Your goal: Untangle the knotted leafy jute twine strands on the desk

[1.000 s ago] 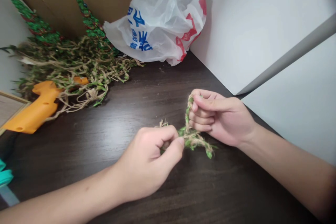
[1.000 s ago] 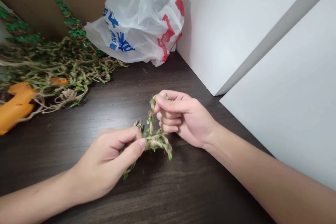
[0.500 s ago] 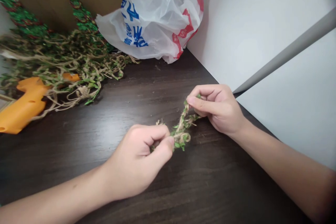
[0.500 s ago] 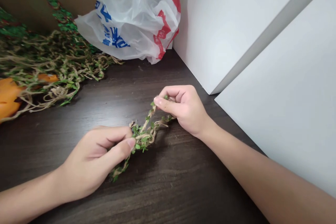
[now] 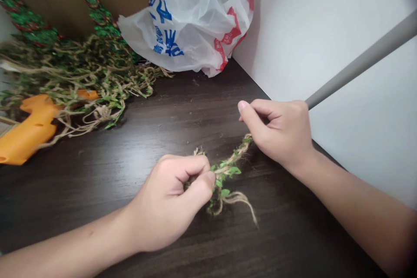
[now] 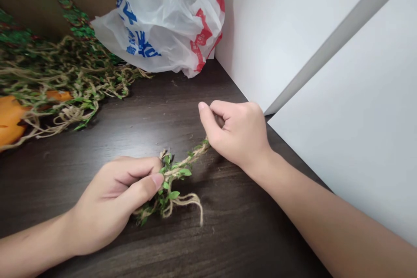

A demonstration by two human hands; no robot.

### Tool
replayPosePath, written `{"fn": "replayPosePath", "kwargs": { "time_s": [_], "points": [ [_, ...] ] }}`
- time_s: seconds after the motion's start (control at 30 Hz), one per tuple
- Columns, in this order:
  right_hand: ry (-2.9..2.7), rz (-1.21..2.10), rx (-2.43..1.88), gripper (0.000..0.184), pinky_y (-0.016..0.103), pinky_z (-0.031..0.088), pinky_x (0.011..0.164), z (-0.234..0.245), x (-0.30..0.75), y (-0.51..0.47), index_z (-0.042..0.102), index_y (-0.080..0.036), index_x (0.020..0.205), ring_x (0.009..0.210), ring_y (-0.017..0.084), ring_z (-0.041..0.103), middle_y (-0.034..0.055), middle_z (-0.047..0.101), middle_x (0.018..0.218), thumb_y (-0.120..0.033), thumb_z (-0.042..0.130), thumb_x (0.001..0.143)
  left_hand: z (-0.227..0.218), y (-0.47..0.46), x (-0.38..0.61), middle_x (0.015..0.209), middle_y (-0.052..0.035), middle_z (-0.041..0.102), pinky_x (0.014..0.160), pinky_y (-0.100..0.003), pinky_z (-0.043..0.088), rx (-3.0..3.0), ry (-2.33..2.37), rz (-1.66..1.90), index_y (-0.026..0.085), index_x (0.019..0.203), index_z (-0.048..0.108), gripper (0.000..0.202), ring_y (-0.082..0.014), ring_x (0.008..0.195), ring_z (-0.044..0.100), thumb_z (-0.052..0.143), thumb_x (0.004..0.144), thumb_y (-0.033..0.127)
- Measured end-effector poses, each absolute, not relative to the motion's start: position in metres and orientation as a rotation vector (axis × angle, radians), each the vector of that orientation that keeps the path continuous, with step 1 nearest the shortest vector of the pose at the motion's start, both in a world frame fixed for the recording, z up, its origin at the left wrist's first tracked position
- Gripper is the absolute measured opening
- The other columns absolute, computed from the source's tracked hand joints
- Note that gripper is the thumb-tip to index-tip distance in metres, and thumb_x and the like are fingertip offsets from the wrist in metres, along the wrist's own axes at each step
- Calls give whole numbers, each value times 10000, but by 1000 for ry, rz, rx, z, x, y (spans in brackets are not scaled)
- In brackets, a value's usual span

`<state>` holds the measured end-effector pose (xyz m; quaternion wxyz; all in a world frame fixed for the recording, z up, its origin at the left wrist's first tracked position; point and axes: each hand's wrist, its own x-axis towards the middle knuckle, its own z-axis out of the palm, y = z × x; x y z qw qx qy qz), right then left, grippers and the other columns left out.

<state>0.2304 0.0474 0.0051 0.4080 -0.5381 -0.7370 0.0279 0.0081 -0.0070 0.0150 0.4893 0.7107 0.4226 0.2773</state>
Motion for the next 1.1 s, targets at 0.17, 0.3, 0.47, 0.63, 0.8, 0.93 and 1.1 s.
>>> {"fn": "replayPosePath", "kwargs": {
  "time_s": [0.17, 0.3, 0.47, 0.63, 0.8, 0.93, 1.1],
  "points": [
    [-2041, 119, -1265, 547, 320, 250, 487, 13, 233, 44, 572, -199, 515, 415, 94, 354, -44, 379, 427, -379, 578, 1032, 14, -6, 7, 549, 62, 329, 458, -200, 253, 1590, 1070, 734, 192, 582, 377, 396, -69, 511, 278, 498, 956, 241],
    [-2008, 47, -1292, 525, 314, 290, 483, 16, 231, 41, 642, -197, 546, 429, 108, 467, -10, 571, 473, -374, 576, 1036, 10, -7, 6, 540, 68, 317, 415, -207, 212, 1406, 1101, 819, 201, 590, 383, 394, -63, 472, 239, 490, 963, 271],
    [-1872, 5, -1330, 200, 302, 447, 531, 12, 228, 39, 847, -208, 965, 497, 143, 608, 22, 802, 726, -266, 656, 974, 9, -7, 7, 542, 69, 312, 397, -202, 192, 1397, 1114, 817, 200, 593, 410, 387, -59, 464, 236, 522, 954, 283],
    [-2066, 111, -1206, 261, 317, 583, 689, 7, 230, 41, 835, -207, 1124, 670, 182, 749, 30, 857, 969, -153, 695, 911, 9, -7, 8, 545, 69, 320, 398, -192, 203, 1369, 1108, 829, 199, 599, 417, 384, -58, 465, 245, 515, 961, 280],
    [-2271, 181, -1091, 187, 332, 574, 853, 5, 233, 46, 819, -215, 1109, 1024, 241, 789, 51, 840, 1122, -226, 665, 1004, 7, -6, 6, 546, 69, 319, 396, -196, 204, 1381, 1105, 823, 199, 605, 419, 384, -61, 463, 243, 503, 971, 278],
    [-2195, 223, -1259, 332, 316, 475, 629, 8, 234, 50, 761, -214, 745, 640, 183, 699, 19, 766, 705, -300, 618, 1032, 10, -8, 6, 534, 65, 330, 426, -200, 247, 1475, 1119, 847, 197, 592, 386, 391, -66, 472, 269, 461, 974, 226],
    [-1711, 363, -1575, 449, 307, 381, 515, 6, 233, 55, 656, -207, 586, 455, 144, 546, 3, 624, 502, -359, 616, 1007, 16, -14, 8, 523, 69, 319, 473, -199, 262, 1857, 1003, 862, 173, 565, 372, 360, -51, 474, 305, 501, 894, 100]
  ]
}}
